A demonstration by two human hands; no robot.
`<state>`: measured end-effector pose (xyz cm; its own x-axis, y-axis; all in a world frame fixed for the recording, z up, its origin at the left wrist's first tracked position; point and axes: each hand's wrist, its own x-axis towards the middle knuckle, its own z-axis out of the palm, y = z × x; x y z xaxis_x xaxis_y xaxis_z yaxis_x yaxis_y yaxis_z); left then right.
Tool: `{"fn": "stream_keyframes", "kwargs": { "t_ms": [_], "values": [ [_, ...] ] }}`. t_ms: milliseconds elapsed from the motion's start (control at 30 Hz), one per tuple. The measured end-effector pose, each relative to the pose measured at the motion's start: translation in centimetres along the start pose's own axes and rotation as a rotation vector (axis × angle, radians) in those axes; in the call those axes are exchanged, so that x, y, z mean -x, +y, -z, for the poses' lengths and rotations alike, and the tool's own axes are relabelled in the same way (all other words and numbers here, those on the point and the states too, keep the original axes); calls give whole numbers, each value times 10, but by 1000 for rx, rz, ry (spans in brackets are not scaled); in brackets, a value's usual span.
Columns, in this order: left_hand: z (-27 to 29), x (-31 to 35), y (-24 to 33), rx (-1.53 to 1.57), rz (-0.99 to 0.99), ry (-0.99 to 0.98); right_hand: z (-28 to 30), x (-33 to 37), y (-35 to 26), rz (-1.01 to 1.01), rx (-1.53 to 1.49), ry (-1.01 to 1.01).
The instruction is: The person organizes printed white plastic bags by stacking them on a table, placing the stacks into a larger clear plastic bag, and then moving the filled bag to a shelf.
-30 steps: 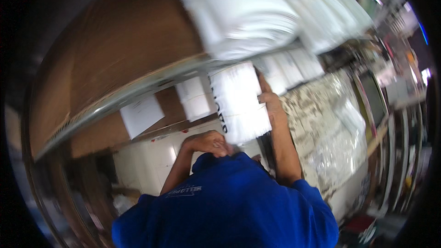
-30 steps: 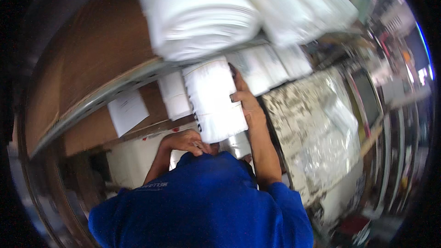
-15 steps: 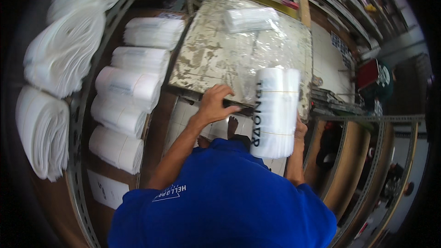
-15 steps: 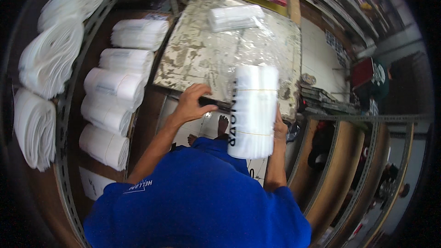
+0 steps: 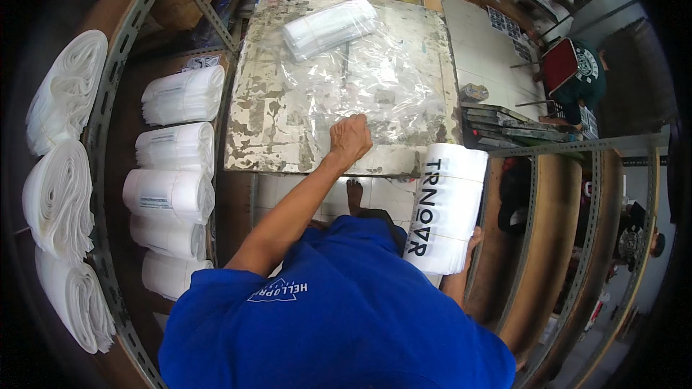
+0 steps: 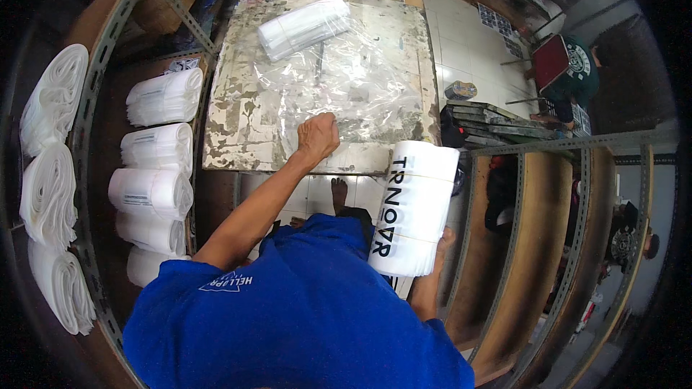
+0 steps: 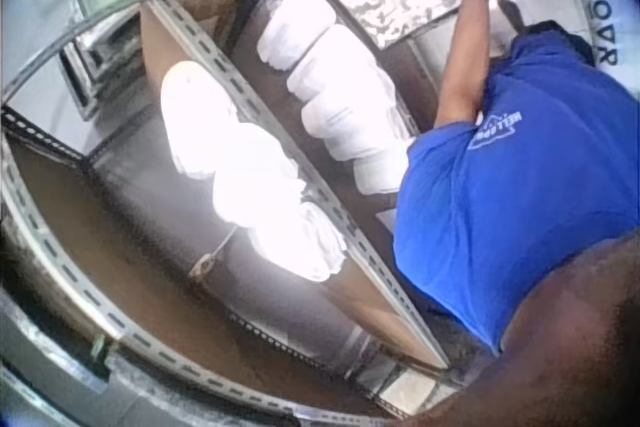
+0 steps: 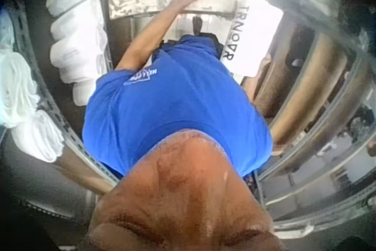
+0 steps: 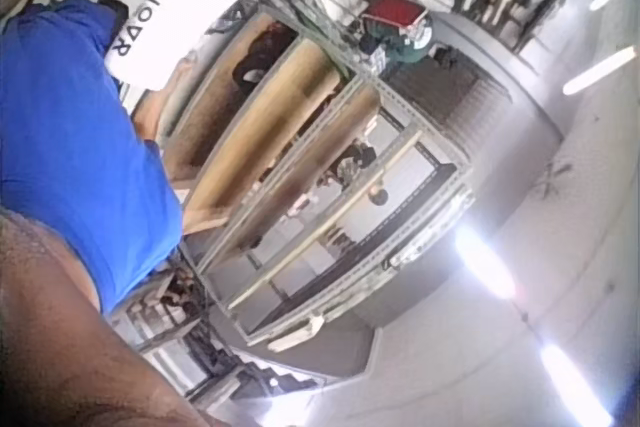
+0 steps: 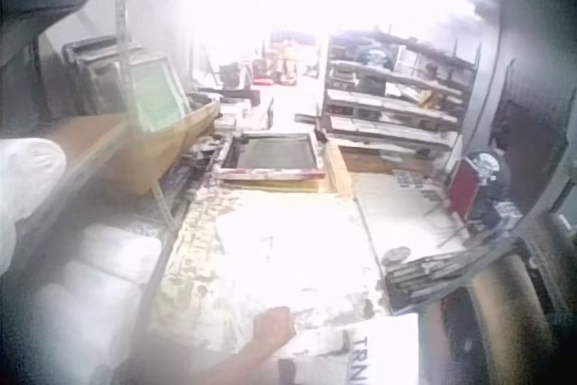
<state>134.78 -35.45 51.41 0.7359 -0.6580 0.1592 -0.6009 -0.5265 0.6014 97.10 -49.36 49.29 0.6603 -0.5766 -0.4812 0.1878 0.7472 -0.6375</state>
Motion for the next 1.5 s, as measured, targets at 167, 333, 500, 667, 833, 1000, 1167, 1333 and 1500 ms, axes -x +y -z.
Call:
{"fn": "stream_keyframes", "kwargs": {
  "t_ms": [167, 333, 500, 667, 833, 1000, 1167, 1333, 1500],
  "values": [
    [45, -13, 39, 132, -170, 220, -28, -65, 9, -150, 28, -132],
    [84, -12, 60, 112, -371, 222, -67, -128, 19, -274, 37, -266],
    [97, 5, 51, 35, -362, 214, -141, -178, 28, -143, 70, -327],
    [95, 25, 25, -67, -77, 68, -176, -226, 26, -112, 8, -298],
    [118, 35, 44, 65, -167, 60, -247, -264, 37, -134, -44, -241],
    [111, 28, 45, 103, -290, 9, -288, -348, 111, 553, 738, -314],
    [102, 24, 36, 153, -282, 57, -344, -400, 156, 90, 48, -75],
    [92, 33, 33, 179, -76, 194, -348, -379, 130, 258, 81, -179],
    [65, 52, 17, -9, 297, 160, -367, -321, 75, 290, 687, 36]
  ]
}}
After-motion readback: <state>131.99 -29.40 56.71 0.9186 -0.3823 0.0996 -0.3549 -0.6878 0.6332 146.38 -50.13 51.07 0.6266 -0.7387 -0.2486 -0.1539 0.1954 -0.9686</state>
